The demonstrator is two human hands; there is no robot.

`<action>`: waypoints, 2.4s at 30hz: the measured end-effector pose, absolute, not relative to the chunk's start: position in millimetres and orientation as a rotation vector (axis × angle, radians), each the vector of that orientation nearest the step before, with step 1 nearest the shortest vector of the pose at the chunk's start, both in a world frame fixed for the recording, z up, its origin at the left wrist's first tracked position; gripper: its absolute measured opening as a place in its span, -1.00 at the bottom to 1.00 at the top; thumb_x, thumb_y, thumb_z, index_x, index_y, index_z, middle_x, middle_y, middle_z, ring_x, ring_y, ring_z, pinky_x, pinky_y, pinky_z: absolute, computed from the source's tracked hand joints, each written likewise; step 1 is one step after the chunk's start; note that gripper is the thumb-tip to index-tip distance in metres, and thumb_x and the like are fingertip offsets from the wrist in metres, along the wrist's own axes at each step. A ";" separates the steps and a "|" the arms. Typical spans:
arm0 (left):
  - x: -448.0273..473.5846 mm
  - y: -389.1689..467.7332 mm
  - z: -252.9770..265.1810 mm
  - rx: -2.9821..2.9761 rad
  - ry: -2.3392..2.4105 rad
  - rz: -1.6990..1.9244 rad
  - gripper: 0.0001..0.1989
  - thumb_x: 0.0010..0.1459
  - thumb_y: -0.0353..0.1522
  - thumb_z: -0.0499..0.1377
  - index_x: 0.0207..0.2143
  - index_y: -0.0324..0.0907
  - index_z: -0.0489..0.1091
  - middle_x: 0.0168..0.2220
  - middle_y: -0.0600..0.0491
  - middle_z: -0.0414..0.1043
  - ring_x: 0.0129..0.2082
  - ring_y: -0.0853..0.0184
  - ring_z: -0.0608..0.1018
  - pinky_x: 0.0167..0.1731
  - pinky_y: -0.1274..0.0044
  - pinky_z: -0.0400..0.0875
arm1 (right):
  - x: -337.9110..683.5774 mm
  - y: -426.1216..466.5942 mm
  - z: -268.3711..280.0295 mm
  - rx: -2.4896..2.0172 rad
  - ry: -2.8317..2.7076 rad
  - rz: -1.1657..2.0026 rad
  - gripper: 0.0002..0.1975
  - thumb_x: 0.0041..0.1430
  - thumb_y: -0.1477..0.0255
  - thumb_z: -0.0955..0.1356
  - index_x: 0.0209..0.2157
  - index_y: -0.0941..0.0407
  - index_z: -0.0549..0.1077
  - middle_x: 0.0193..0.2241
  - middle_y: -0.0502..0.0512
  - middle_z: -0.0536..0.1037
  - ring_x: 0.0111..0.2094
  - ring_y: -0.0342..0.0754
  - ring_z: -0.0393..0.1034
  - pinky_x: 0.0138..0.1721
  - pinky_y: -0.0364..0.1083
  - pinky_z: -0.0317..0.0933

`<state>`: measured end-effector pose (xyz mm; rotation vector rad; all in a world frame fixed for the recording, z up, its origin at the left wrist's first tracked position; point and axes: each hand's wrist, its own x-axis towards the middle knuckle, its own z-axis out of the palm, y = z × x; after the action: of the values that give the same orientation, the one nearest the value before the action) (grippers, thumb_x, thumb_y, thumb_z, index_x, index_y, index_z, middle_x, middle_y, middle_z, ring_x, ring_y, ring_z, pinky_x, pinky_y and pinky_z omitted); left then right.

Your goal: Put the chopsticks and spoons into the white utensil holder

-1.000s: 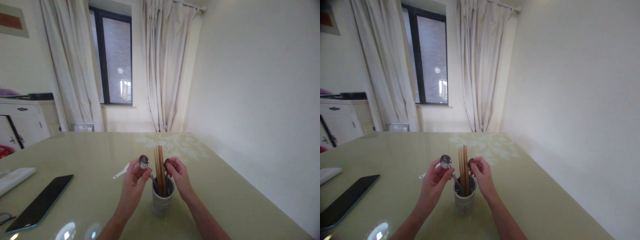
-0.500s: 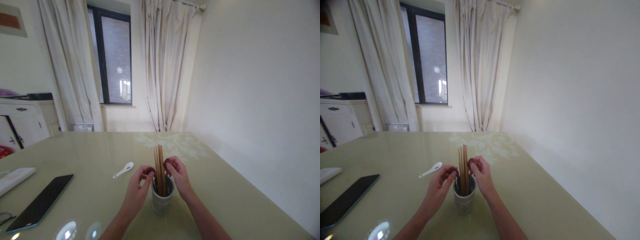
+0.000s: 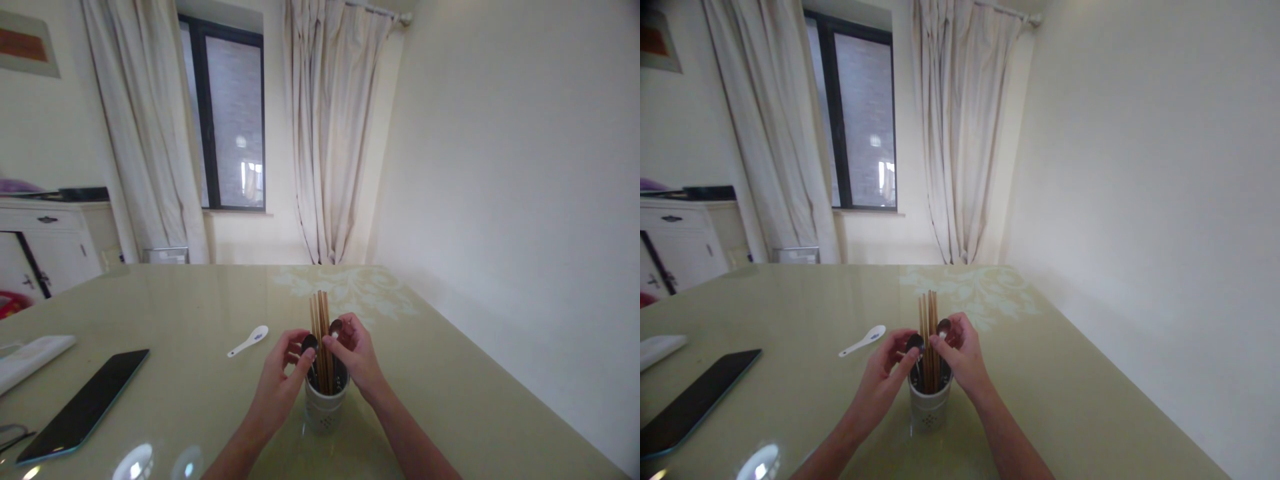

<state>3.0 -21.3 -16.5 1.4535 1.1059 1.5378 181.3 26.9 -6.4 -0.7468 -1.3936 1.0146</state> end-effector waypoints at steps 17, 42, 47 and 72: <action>8.3 -23.2 -15.3 1.214 0.695 1.335 -0.32 0.22 -0.03 0.39 0.28 -0.01 0.30 0.21 -0.13 0.55 0.13 0.08 0.63 0.16 0.27 0.52 | 181.0 24.7 -2.3 -0.749 -1.398 1.122 -0.62 0.12 0.08 0.58 -0.39 0.09 0.53 -0.44 0.00 0.54 -0.36 -0.03 0.41 -0.29 -0.09 0.29; 7.5 -16.7 -23.4 1.284 0.736 1.352 -0.49 0.17 -0.11 0.43 0.12 -0.09 0.53 0.11 -0.10 0.62 0.06 0.10 0.65 0.15 0.27 0.54 | 179.5 24.6 -5.4 -0.832 -1.371 1.008 -0.55 0.05 0.04 0.60 -0.45 0.09 0.48 -0.47 -0.01 0.51 -0.40 -0.04 0.42 -0.38 -0.11 0.34; 7.1 -16.7 -23.2 1.297 0.737 1.359 -0.50 0.18 -0.12 0.43 0.11 -0.09 0.53 0.09 -0.12 0.63 0.04 0.09 0.66 0.11 0.27 0.57 | 180.2 25.1 -7.0 -0.840 -1.393 0.996 -0.57 0.08 0.04 0.58 -0.46 0.09 0.48 -0.46 0.01 0.53 -0.41 -0.04 0.42 -0.37 -0.10 0.34; -33.0 1.0 -17.1 1.464 1.271 1.470 -0.36 0.38 0.12 -0.03 0.16 -0.16 0.45 0.06 -0.19 0.61 -0.03 0.07 0.63 -0.10 0.26 0.56 | 185.0 25.0 -3.7 -0.837 -1.442 0.987 -0.50 0.14 -0.04 0.54 -0.48 0.11 0.46 -0.52 -0.02 0.44 -0.45 -0.08 0.34 -0.43 -0.14 0.22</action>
<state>-33.0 1.0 -17.1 1.4636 1.2709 1.4703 185.0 25.0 -3.7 -0.8369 -1.4418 0.9870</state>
